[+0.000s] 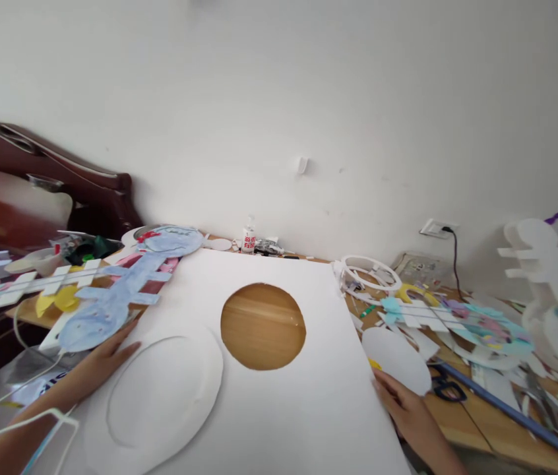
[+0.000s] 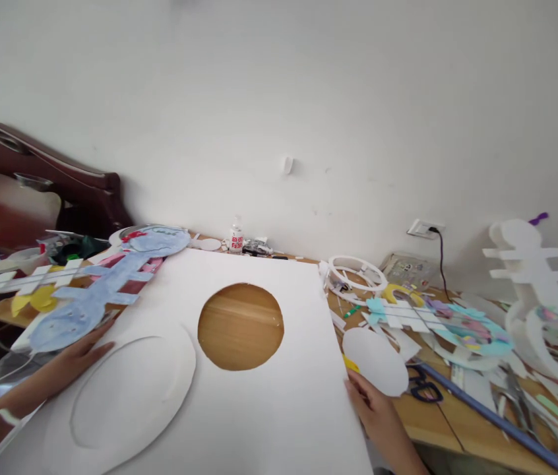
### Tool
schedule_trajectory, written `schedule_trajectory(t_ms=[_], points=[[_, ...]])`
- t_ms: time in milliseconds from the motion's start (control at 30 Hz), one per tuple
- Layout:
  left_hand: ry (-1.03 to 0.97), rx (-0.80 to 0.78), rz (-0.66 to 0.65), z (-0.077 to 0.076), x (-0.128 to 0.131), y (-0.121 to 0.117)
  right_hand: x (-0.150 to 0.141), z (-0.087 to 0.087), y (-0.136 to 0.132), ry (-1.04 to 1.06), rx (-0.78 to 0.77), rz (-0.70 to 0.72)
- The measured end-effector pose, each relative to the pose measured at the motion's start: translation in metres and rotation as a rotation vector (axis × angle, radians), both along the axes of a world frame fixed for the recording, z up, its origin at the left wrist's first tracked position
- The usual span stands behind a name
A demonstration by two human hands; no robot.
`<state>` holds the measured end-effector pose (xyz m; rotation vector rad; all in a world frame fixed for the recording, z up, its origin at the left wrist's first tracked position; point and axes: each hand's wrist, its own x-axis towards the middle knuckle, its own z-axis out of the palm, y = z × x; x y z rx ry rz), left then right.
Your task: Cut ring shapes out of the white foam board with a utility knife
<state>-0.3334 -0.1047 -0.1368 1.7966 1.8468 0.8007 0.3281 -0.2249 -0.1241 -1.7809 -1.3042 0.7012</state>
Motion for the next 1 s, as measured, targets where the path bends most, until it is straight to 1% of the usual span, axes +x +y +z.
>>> schedule_trajectory(t_ms=[67,100,200,300,367,433,500,567,633,733,800,833,900,967,1000], points=[[-0.016,-0.022,0.008,0.004,0.002,0.004,-0.004,-0.002,0.008,-0.038,0.005,-0.031],[-0.021,-0.030,0.015,0.005,0.006,0.005,-0.001,-0.003,0.010,-0.064,0.002,-0.066],[-0.032,-0.052,0.011,0.006,0.024,0.001,0.021,-0.007,0.009,-0.121,-0.003,-0.159],[-0.030,-0.063,-0.020,0.007,0.045,-0.007,0.046,-0.010,0.001,-0.100,0.001,-0.186],[-0.009,-0.072,-0.037,0.006,0.059,-0.010,0.055,-0.012,-0.005,-0.086,-0.012,-0.214],[0.030,-0.087,-0.050,0.005,0.069,-0.008,0.058,-0.012,-0.008,-0.079,-0.034,-0.223],[0.080,-0.098,-0.060,0.005,0.074,-0.001,0.054,-0.012,-0.007,-0.087,-0.044,-0.211],[0.136,-0.086,-0.066,0.007,0.076,0.011,0.046,-0.009,-0.002,-0.131,-0.034,-0.200],[0.193,-0.045,-0.068,0.013,0.074,0.022,0.037,-0.006,0.007,-0.194,-0.007,-0.189],[0.263,0.043,-0.085,0.023,0.069,0.035,0.025,-0.005,0.027,-0.227,0.020,-0.164],[0.290,0.085,-0.120,0.025,0.065,0.039,0.021,-0.007,0.042,-0.245,0.019,-0.141],[0.297,0.091,-0.148,0.024,0.062,0.039,0.021,-0.008,0.048,-0.263,0.016,-0.133],[0.300,0.058,-0.218,0.016,0.056,0.038,0.023,-0.010,0.058,-0.312,0.015,-0.102],[0.298,-0.004,-0.271,0.006,0.050,0.034,0.028,-0.009,0.061,-0.373,0.018,-0.046],[0.286,-0.014,-0.274,0.001,0.047,0.031,0.030,-0.007,0.061,-0.410,0.019,-0.014]])
